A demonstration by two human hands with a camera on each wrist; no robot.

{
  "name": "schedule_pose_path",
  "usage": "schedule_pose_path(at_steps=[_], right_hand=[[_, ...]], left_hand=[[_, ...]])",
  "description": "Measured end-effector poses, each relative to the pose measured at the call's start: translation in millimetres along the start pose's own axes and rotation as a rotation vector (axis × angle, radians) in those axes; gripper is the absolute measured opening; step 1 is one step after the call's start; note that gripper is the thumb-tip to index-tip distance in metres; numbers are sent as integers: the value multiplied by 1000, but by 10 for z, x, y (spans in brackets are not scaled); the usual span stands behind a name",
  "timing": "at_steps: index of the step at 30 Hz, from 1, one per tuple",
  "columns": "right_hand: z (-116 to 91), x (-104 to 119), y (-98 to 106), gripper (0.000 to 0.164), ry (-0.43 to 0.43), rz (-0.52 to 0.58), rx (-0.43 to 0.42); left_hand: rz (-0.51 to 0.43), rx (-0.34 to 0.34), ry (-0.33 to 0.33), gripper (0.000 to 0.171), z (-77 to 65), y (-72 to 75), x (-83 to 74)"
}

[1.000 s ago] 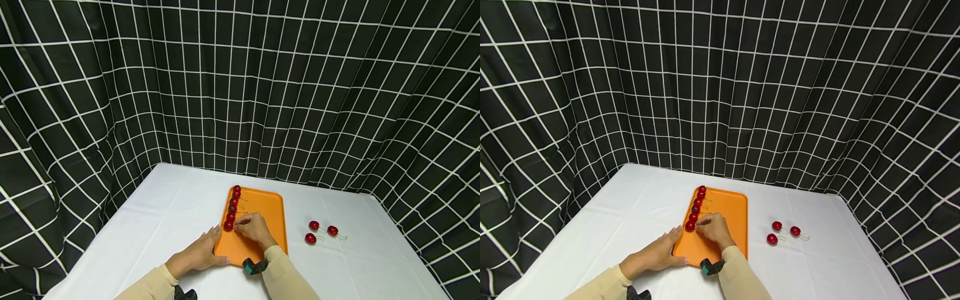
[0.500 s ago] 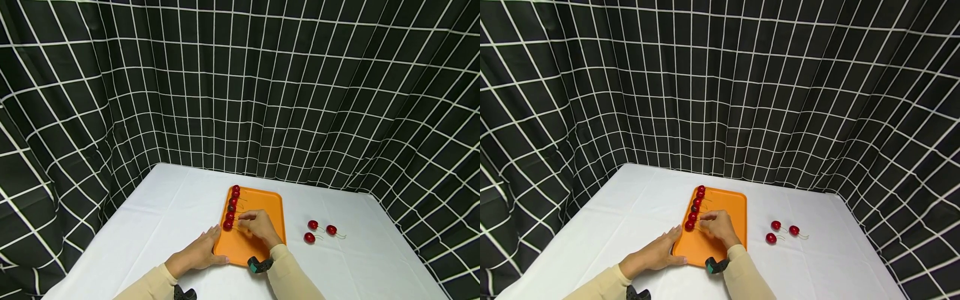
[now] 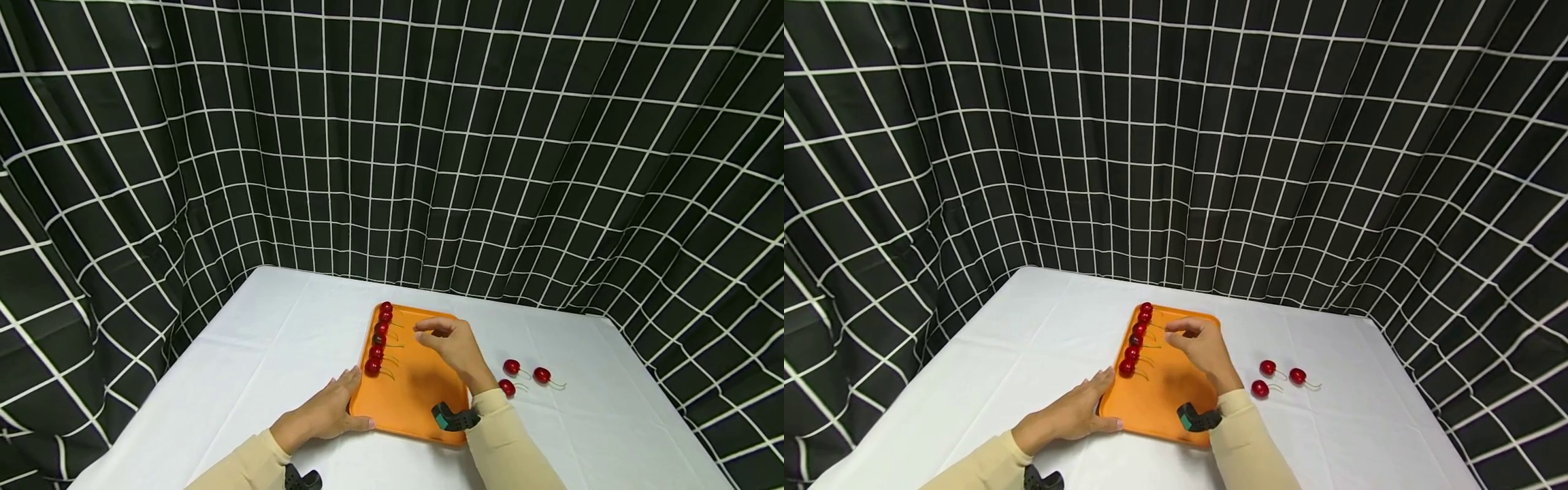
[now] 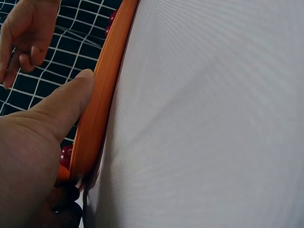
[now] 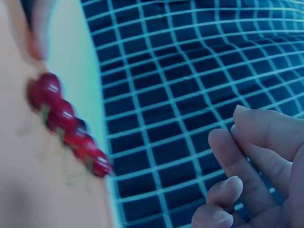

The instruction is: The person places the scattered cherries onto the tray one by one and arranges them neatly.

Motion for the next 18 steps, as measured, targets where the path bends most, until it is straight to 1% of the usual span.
schedule_pose_path(at_steps=[5, 9, 12, 15, 18], right_hand=[[-52, 191, 401, 21, 91, -34, -57], [-136, 270, 697, 21, 145, -31, -104], [-223, 242, 908, 24, 134, -42, -134], [-315, 162, 1113, 27, 106, -60, -170], [-399, 42, 1299, 29, 65, -24, -211]], left_hand=[[-1, -8, -20, 103, -6, 10, -18], [-4, -10, -21, 103, -9, 20, -22], [-12, -10, -16, 103, -8, 18, -21], [-27, -7, -9, 102, -10, 9, -19], [-30, -5, -5, 102, -8, 2, -19]])
Point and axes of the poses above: each hand's wrist, its own z-axis towards the middle knuckle, its own y-axis out of the back of the hand, x = y × z, the point moved 8 cm from there along z, towards the middle knuckle, and after that the axes turned 4 degrees about -z, right-handed, at the moved point
